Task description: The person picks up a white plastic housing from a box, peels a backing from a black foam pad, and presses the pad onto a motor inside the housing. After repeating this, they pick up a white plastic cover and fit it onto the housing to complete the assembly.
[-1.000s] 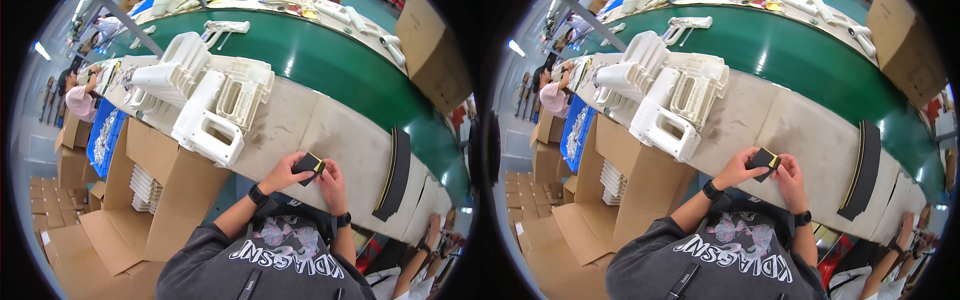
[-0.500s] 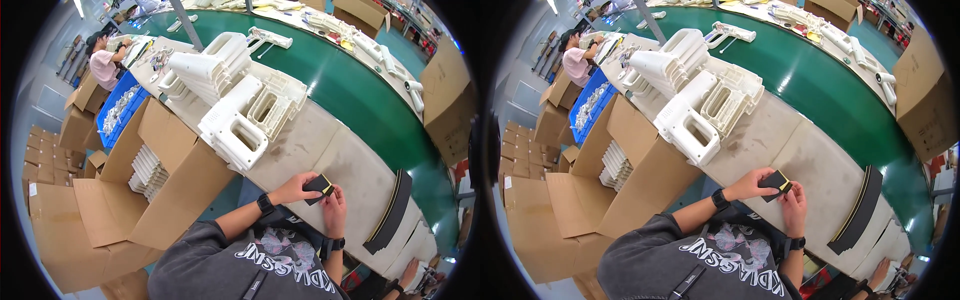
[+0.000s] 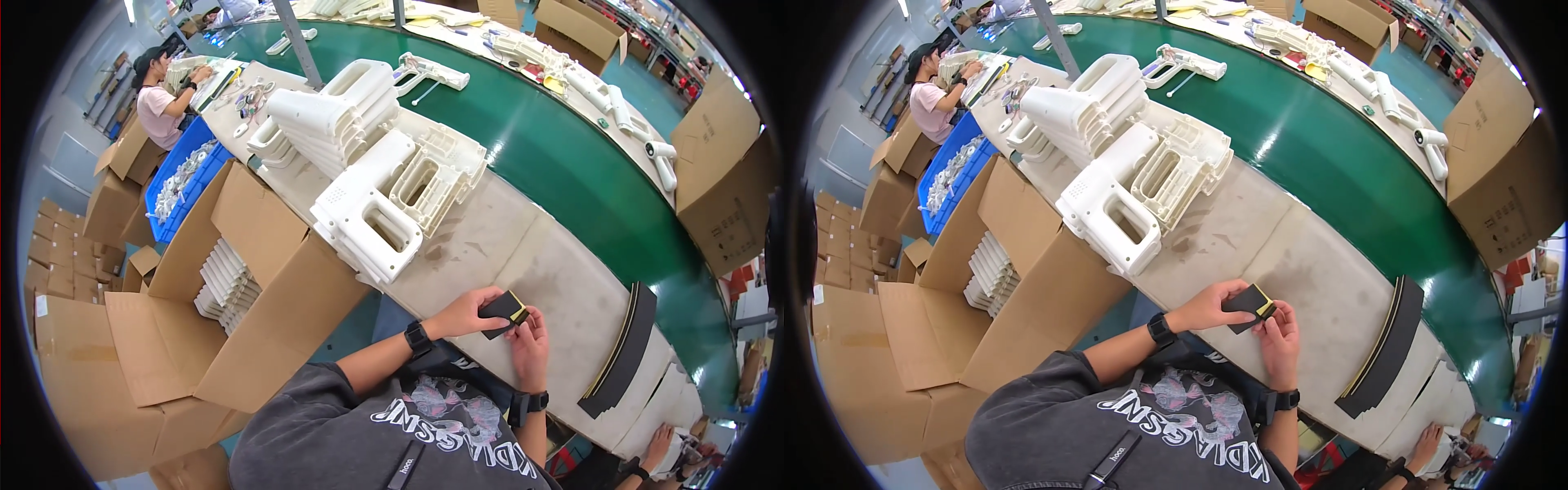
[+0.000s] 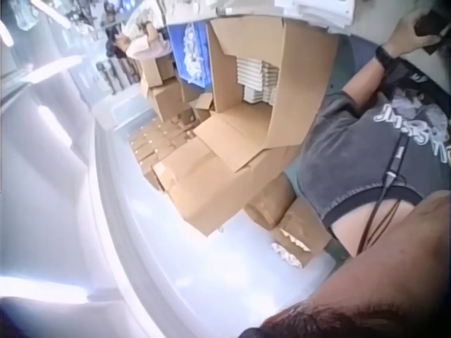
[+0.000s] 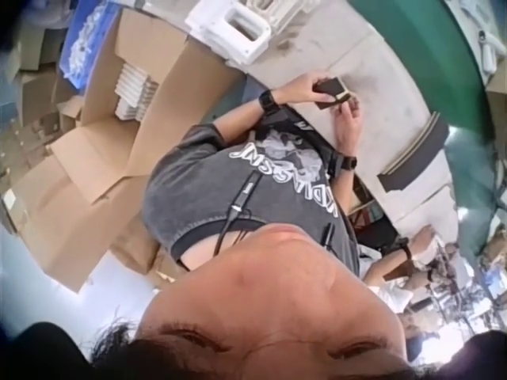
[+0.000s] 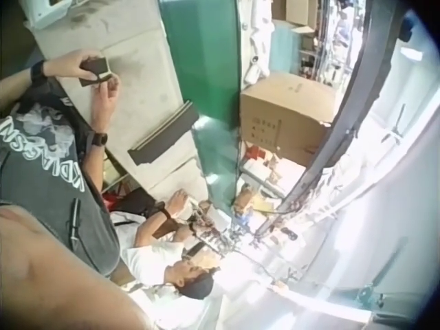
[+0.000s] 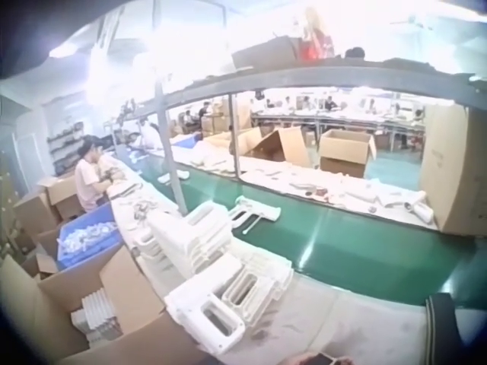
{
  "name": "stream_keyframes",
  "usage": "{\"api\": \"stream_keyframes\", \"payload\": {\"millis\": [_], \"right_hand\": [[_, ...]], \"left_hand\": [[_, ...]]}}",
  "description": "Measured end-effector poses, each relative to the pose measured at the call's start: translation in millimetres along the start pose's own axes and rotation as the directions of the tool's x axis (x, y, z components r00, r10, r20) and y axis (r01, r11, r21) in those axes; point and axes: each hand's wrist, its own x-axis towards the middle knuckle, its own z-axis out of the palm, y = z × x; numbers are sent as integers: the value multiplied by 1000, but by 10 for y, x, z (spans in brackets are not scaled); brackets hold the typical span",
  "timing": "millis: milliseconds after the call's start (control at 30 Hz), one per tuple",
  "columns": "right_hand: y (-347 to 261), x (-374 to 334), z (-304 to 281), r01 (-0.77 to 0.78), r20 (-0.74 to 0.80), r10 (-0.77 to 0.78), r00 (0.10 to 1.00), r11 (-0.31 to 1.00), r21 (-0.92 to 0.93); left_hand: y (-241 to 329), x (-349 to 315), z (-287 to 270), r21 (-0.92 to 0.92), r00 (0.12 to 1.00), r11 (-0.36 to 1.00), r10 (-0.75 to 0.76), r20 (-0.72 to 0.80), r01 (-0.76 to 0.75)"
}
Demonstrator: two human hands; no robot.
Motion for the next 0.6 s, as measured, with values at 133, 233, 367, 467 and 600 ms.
{"api": "stream_keyframes", "payload": {"millis": [133,233,367,467,600], "right_hand": [[-6,-8,10,-2,-3,2,1000,999,-33],[-5,-3,11,-9,-5,9,1000,1000,-19],[-11,-3,26,-8,-11,8,1000,1000,-18],[-20,-5,37,-8,-9,8,1000,1000,-16],[-23,-1,26,-16,-11,16,1000,1000,-12]], "left_hand": [[-20,-1,-19,62,1000,998,-9,13,8],[-8,0,-3,61,1000,998,-19,3,19],[5,-2,-4,44,1000,999,-29,3,29],[-19,4,-8,66,1000,998,-24,3,23],[15,-2,8,28,1000,999,-26,-15,26]]}}
